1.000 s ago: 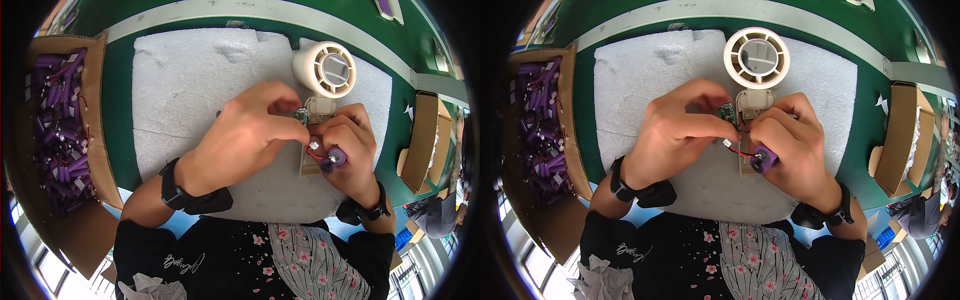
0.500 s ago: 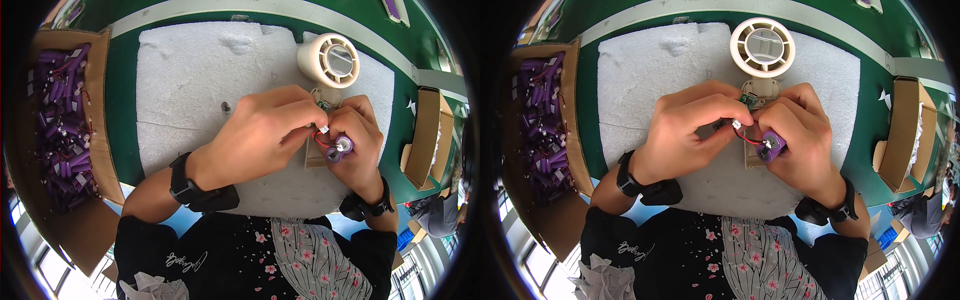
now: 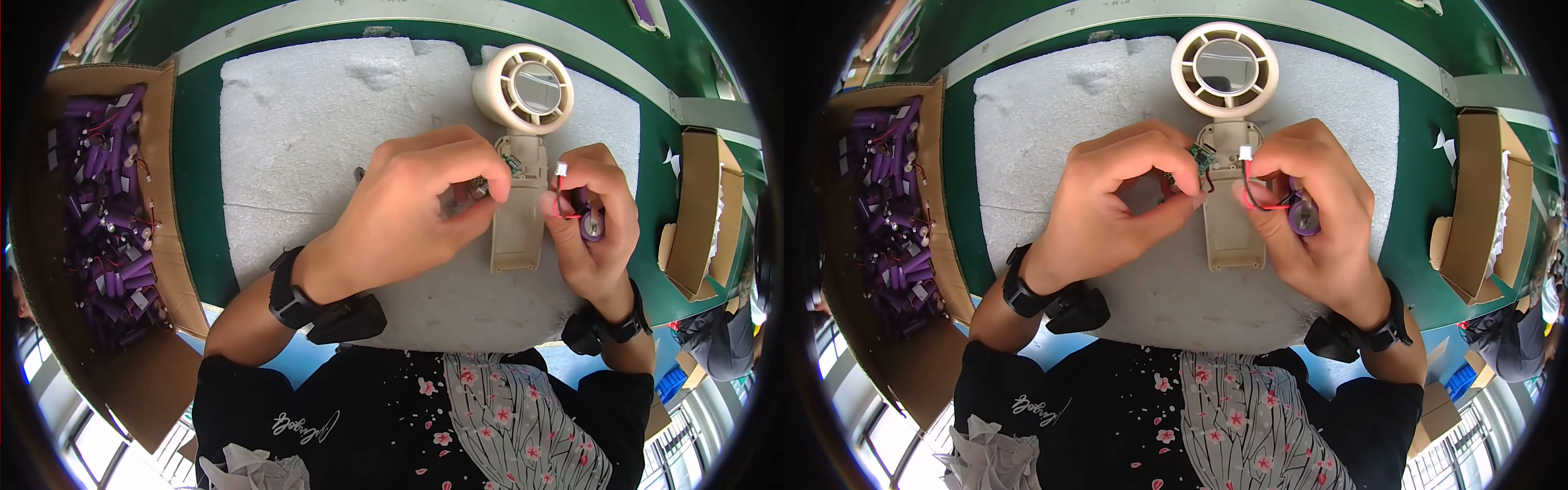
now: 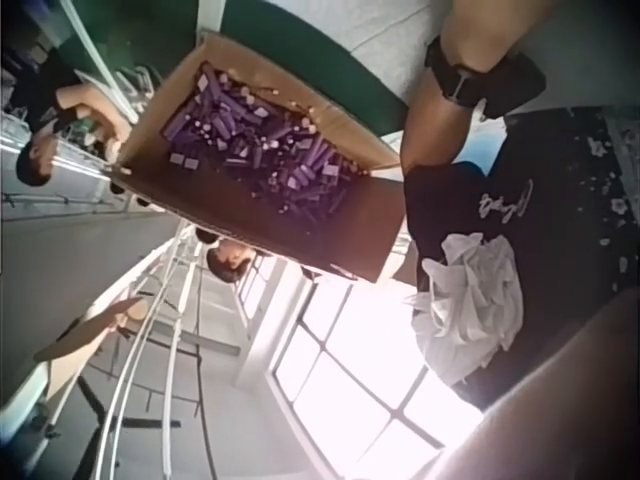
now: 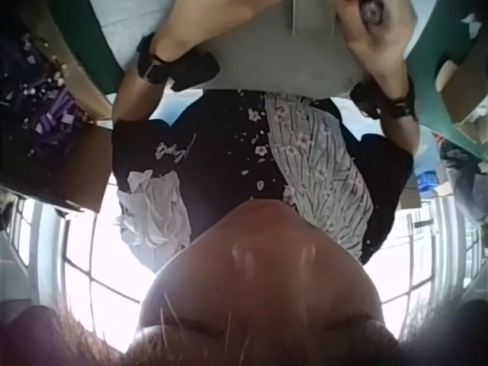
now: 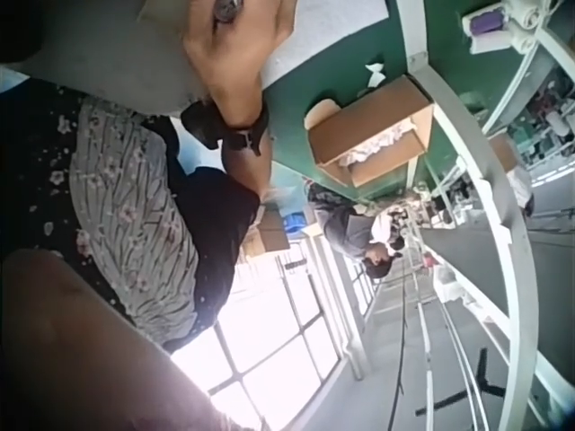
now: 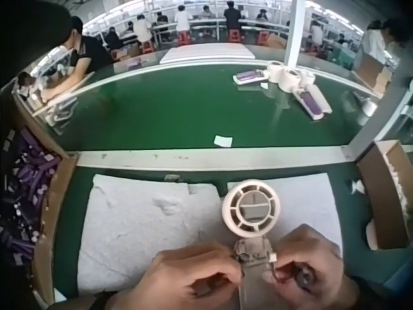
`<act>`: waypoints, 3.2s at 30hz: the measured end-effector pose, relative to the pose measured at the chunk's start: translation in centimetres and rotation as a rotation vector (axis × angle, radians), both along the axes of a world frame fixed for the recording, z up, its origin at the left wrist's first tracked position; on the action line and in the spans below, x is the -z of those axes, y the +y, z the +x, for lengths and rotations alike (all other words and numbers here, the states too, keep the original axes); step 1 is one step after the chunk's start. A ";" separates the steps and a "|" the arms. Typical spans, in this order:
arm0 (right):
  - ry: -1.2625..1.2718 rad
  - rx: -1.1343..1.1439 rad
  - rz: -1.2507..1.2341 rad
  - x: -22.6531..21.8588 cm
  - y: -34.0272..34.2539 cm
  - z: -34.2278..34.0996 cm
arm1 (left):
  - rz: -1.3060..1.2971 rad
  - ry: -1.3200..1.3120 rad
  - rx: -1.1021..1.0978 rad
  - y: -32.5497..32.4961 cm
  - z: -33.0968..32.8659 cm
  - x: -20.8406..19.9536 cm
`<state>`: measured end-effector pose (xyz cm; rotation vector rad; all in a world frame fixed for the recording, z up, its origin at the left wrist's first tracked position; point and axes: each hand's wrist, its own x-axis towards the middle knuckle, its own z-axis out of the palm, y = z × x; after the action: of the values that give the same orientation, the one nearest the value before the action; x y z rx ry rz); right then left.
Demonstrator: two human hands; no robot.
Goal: The person connects a battery to a circuit board by hand, inserts them into a fan housing, and places the assembly on a conveyor belt before repeating the process.
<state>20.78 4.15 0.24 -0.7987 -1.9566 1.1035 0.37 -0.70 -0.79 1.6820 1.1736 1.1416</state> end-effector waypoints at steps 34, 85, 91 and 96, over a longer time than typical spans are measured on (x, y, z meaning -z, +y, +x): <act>-0.272 -0.143 0.191 -0.5 0.1 -0.1 | -0.332 -0.317 0.191 0.4 -1.8 -1.2; -0.341 -0.219 0.112 -0.9 -0.3 -0.7 | -0.348 -0.318 0.197 0.8 -2.4 -1.2; -0.339 -0.229 0.087 -1.0 -0.2 -0.6 | -0.243 -0.210 0.198 0.8 -2.5 -1.3; -0.290 -0.222 0.010 -1.1 0.1 -0.4 | -0.165 -0.194 0.189 0.7 -2.4 -1.0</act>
<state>20.34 4.23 1.32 -0.7848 -2.3372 1.1552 -1.98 0.04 0.22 1.4865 0.9404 1.0356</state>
